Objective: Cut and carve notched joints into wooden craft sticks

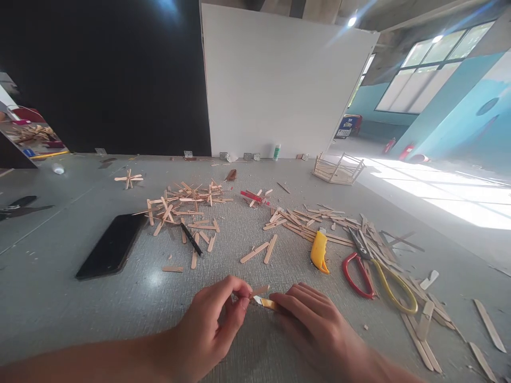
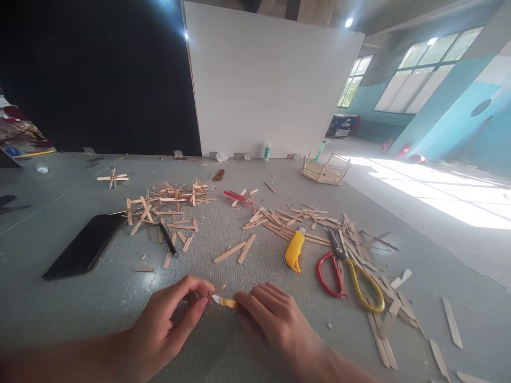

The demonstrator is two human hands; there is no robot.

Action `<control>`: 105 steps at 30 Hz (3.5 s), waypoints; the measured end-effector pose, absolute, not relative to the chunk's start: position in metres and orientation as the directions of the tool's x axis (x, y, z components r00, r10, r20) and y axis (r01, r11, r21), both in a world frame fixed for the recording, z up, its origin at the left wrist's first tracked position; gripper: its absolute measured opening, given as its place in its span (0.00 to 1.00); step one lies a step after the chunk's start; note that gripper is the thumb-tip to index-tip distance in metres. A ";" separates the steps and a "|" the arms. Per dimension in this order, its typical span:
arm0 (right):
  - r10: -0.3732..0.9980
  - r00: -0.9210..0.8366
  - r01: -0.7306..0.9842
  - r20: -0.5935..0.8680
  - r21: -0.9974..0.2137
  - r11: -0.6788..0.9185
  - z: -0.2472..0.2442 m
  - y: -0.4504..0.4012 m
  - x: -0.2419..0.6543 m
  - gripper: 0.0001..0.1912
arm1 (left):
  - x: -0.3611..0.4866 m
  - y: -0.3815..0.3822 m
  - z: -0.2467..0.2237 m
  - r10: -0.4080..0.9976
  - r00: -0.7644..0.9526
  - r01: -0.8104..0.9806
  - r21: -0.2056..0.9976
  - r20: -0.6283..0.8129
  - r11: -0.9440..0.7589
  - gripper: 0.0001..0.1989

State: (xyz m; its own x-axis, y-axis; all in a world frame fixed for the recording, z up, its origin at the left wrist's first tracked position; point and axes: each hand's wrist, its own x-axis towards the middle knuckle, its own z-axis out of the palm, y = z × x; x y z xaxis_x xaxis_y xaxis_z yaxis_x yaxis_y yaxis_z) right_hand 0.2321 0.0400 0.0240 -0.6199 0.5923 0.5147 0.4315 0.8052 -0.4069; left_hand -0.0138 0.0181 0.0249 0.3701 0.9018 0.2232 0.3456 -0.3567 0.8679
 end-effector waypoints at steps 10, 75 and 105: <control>0.595 -0.603 0.415 0.532 -0.427 0.803 0.026 0.042 0.233 0.10 | -0.011 0.021 0.024 0.908 0.375 0.296 0.903 0.188 -0.310 0.09; 0.597 -0.592 0.483 0.541 -0.355 0.800 0.025 0.044 0.231 0.09 | -0.012 0.021 0.026 0.892 0.414 0.381 0.856 0.181 -0.350 0.11; 0.655 -0.567 0.547 0.499 -0.366 0.753 0.016 0.040 0.239 0.15 | -0.012 0.039 0.040 0.847 0.515 0.133 0.988 -0.134 0.076 0.20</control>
